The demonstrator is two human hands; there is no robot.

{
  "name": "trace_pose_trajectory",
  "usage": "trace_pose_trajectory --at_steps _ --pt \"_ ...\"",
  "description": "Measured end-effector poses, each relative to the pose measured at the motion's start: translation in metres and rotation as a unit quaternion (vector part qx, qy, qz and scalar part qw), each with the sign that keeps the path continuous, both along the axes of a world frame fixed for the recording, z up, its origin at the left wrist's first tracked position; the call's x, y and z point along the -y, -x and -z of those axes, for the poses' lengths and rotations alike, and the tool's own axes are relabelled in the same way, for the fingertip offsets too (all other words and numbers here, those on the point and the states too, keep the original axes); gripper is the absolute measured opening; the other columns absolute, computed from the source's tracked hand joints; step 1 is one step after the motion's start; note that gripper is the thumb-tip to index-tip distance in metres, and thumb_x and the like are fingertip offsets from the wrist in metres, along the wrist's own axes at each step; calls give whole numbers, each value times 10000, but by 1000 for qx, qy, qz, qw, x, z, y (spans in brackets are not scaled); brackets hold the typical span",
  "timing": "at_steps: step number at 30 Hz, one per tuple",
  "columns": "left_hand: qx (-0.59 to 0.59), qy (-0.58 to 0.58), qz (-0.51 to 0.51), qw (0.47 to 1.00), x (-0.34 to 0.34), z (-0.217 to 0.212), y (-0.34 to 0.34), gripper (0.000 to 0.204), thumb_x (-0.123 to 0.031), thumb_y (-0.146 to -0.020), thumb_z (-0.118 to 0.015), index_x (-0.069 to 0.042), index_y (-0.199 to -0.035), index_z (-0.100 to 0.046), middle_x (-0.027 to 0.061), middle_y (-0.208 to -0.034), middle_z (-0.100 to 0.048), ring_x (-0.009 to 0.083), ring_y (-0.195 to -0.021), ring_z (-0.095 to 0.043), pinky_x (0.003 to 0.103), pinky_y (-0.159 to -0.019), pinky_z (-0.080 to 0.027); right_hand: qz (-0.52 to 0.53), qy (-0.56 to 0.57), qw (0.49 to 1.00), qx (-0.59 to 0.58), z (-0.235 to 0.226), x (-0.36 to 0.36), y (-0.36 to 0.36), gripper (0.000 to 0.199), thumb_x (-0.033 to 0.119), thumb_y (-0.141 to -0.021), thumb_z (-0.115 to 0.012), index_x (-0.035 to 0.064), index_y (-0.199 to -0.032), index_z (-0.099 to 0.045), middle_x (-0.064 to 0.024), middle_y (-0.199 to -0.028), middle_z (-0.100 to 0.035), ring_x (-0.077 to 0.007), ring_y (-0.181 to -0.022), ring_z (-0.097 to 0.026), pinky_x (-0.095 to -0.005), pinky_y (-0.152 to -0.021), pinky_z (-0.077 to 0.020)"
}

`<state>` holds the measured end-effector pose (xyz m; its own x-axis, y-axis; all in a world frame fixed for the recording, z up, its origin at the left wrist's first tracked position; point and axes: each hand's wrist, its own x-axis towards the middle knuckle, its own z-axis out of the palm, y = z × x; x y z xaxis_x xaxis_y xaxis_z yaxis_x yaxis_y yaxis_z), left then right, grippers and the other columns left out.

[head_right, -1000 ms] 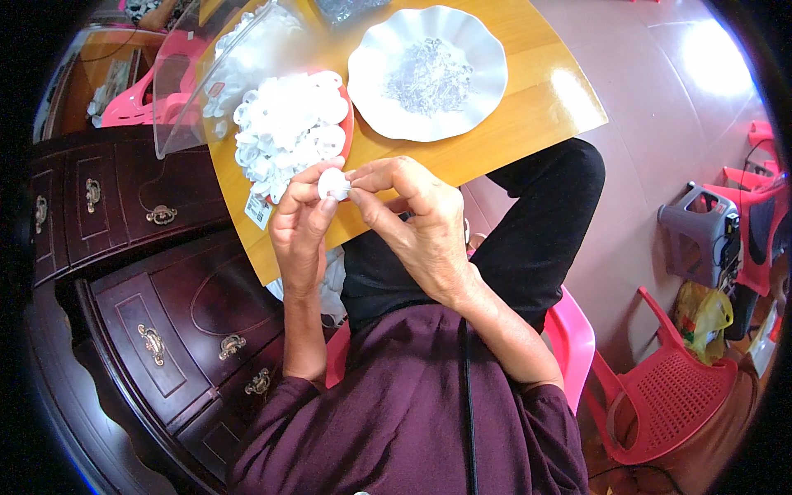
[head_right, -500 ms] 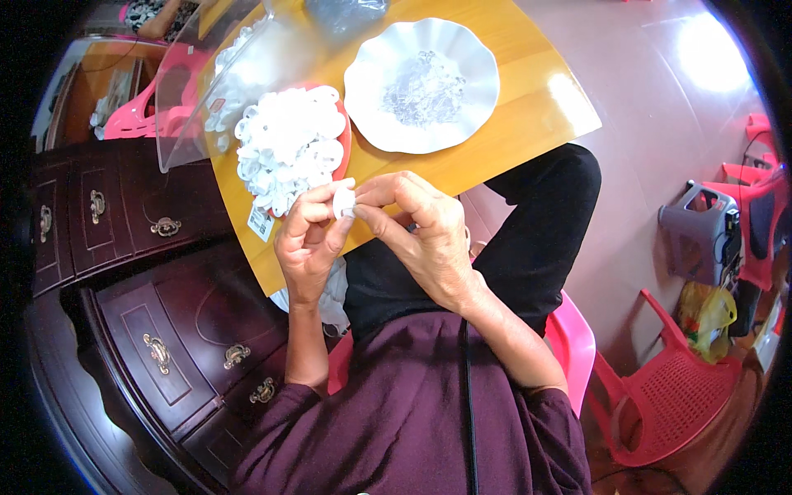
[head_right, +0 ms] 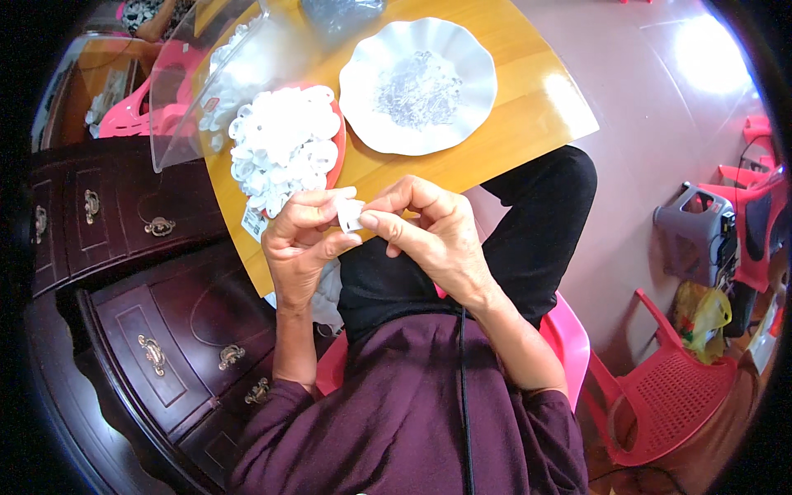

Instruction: Manually inserting small metal pins into white plastic battery caps at a workbench.

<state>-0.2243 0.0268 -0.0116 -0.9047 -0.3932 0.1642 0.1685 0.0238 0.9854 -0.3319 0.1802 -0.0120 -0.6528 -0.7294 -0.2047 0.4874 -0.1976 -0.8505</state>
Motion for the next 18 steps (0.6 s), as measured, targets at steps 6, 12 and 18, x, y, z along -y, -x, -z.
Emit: trace_pose_trajectory --at_steps 6,12,18 --pt "32 13 15 999 2 13 0 268 88 -753 -775 25 -982 -651 158 -1137 -638 228 -1085 -636 322 -920 -542 -5 -2 999 -31 18 -4 -3 88 80 -911 -694 0 -911 -657 -45 -915 -675 -38 -705 -581 -175 -579 -483" --pt "58 -51 4 997 6 17 14 252 77 -783 -753 9 -1002 -650 133 -1114 -647 199 -1057 -642 304 -909 -541 -8 -77 997 -18 21 0 7 145 132 -911 -705 -2 -956 -677 -31 -863 -679 -38 -688 -577 -189 -586 -479" --pt "-22 363 -192 911 111 -42 60 302 58 -801 -717 -4 -1088 -646 64 -1079 -639 142 -955 -627 281 -857 -534 94 -233 893 -372 16 -3 56 173 72 -814 -738 7 -965 -684 -88 -789 -653 -141 -641 -584 -278 -605 -489"
